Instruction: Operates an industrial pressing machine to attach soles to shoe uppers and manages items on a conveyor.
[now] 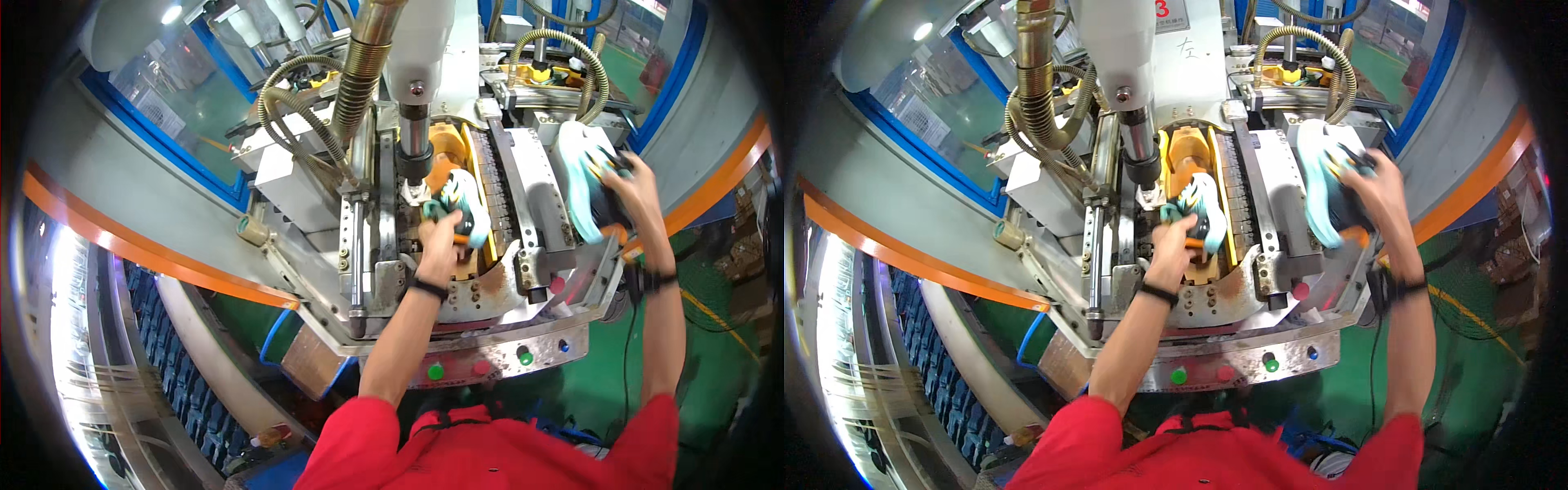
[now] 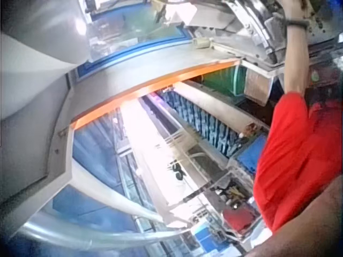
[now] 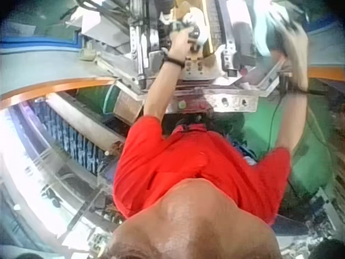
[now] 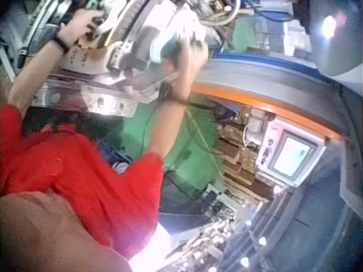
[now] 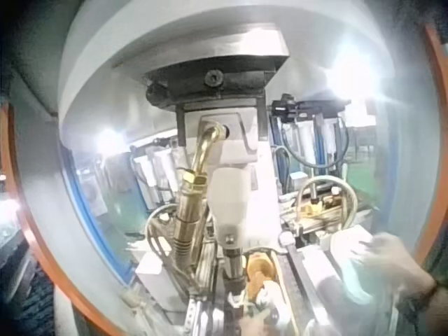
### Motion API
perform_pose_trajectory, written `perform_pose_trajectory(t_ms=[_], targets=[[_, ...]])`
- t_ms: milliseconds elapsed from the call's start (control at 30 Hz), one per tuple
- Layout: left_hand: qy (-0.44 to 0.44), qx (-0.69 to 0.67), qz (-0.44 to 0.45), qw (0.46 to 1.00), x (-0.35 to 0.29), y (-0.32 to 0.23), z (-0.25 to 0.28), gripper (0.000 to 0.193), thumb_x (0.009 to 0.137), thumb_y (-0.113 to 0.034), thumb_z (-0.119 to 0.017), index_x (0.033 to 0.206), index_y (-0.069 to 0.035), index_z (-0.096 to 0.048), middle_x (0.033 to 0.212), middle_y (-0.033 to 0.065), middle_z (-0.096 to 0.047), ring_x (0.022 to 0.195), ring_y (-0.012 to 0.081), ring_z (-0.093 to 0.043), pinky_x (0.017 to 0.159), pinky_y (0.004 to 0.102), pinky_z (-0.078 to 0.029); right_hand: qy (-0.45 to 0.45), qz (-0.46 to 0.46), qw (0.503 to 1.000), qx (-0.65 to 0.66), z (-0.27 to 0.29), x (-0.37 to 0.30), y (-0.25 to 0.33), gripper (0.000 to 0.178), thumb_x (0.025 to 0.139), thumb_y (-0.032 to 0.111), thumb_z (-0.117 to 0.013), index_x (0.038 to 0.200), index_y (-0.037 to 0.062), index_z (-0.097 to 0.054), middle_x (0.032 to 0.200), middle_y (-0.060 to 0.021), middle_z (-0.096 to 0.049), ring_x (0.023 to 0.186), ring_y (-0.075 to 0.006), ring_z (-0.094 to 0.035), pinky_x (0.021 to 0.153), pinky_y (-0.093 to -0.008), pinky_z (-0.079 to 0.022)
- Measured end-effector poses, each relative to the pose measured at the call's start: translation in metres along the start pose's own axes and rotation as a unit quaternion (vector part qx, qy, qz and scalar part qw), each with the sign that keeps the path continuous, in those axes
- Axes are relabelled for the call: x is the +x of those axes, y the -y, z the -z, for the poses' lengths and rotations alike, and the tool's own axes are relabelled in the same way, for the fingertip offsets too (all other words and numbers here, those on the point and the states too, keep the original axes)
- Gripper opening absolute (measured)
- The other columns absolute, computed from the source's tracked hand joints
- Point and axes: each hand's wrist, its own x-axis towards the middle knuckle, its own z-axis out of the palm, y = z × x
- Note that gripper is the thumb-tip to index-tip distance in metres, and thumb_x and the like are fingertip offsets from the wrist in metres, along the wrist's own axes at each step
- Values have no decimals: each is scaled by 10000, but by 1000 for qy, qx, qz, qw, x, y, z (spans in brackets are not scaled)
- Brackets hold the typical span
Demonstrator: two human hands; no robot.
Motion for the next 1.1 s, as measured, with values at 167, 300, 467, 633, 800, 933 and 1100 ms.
perform_pose_trajectory(t_ms=[167, 300, 467, 633, 800, 933, 1100], targets=[[93, -33, 35, 995, -182, -19, 80, 305, 878, -159, -651, 1136, -6, -592, 1023, 67, -660, 872, 184, -644, 728, 322, -528, 184, -26, 959, -216, -158, 63, 50, 554, 597, 333, -762, 986, -46, -656, 932, -228, -677, 898, -319, -666, 785, -367, -519], [11, -28, -22, 999, -298, -20, 158, 503, 832, -120, -668, 1278, 46, -507, 1120, 84, -628, 962, 171, -625, 852, 316, -506, 246, 32, 945, -212, -287, 49, 64, 557, 705, 337, -680, 1057, -86, -591, 1048, -250, -656, 937, -370, -664, 808, -418, -530], [-188, -84, -122, 971, -384, -3, 202, 475, 845, -18, -621, 1288, 75, -477, 1186, 137, -598, 1069, 218, -613, 928, 349, -499, 60, 182, 939, -286, -396, 30, -37, 449, 830, 243, -607, 1161, -37, -492, 977, -220, -672, 923, -368, -673, 807, -428, -544], [-355, -87, -166, 916, -416, 42, 233, 366, 879, -88, -606, 1208, 55, -535, 1037, 107, -653, 878, 199, -667, 740, 309, -549, 96, 103, 970, -197, -341, -29, 27, 732, 749, 287, -714, 1303, -46, -372, 957, -246, -640, 863, -415, -641, 770, -486, -527], [-390, -136, -171, 895, -421, 58, 223, 318, 881, -88, -604, 1175, 25, -562, 958, 85, -670, 787, 187, -678, 582, 292, -553, 125, 370, 918, 67, -249, -235, 64, 180, 778, 93, -619, 951, 44, -607, 869, -164, -608, 807, -369, -598, 691, -462, -490], [-346, -176, -134, 912, -410, 69, 221, 207, 902, -127, -609, 1076, -14, -605, 1004, 114, -678, 867, 266, -682, 696, 447, -565, 283, 307, 908, 36, -279, -332, -23, 206, 781, 103, -636, 976, 66, -583, 911, -113, -557, 907, -287, -591, 670, -380, -529], [-324, -161, -117, 925, -414, 72, 193, 257, 881, -99, -620, 1104, 27, -590, 945, 85, -669, 820, 211, -672, 670, 363, -554, 365, 358, 856, -78, -318, -350, -83, 391, 804, 186, -637, 1139, 48, -489, 1097, -198, -583, 941, -394, -595, 764, -434, -549]])
